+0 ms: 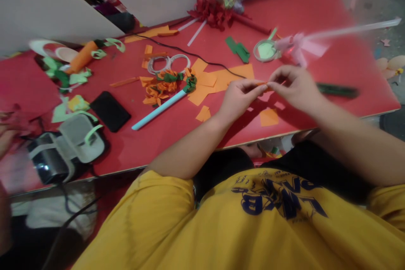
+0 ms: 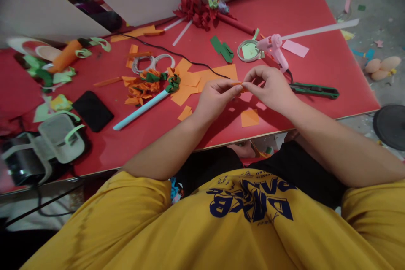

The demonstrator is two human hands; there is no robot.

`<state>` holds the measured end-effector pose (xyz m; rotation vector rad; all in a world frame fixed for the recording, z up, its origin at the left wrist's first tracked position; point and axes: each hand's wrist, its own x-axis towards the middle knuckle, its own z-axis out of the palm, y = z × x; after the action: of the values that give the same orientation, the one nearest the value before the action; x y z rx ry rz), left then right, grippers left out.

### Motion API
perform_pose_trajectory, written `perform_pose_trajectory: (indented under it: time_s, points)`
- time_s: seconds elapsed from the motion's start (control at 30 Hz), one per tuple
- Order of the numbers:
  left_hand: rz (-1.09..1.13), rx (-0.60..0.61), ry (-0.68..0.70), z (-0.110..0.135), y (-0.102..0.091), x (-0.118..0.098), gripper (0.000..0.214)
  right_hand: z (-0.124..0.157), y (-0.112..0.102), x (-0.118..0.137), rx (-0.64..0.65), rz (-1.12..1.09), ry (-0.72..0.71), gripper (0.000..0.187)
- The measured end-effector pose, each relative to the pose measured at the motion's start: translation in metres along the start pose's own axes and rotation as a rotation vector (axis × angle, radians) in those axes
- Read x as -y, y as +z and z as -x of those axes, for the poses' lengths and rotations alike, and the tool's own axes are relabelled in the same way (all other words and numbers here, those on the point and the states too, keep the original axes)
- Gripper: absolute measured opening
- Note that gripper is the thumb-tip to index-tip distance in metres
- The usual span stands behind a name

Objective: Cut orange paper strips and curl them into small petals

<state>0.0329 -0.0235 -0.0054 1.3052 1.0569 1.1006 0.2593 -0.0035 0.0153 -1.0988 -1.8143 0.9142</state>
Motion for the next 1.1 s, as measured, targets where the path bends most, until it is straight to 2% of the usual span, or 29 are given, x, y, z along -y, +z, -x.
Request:
perform_pose_trajectory:
  time_s: [0.27, 0.7, 0.87, 1.1]
  points:
    - [-0.077, 0.085, -0.032, -0.001, -0.006, -0.001, 0.045, 0.0, -0.011, 0.008, 0.074, 0.083, -0.111, 0.026]
    - [0.02, 0.049, -0.019, -0.004, -0.006, 0.006, 0.048, -0.005, -0.013, -0.001, 0.097, -0.132, 0.036, 0.053]
    - [0.036, 0.032, -0.021, -0.005, -0.004, 0.004, 0.045, -0.006, -0.015, 0.0, 0.111, -0.16, 0.087, 0.044]
    - [0.028, 0.042, 0.002, -0.003, -0.001, 0.003, 0.046, -0.005, -0.011, 0.003, 0.082, -0.066, 0.047, 0.043]
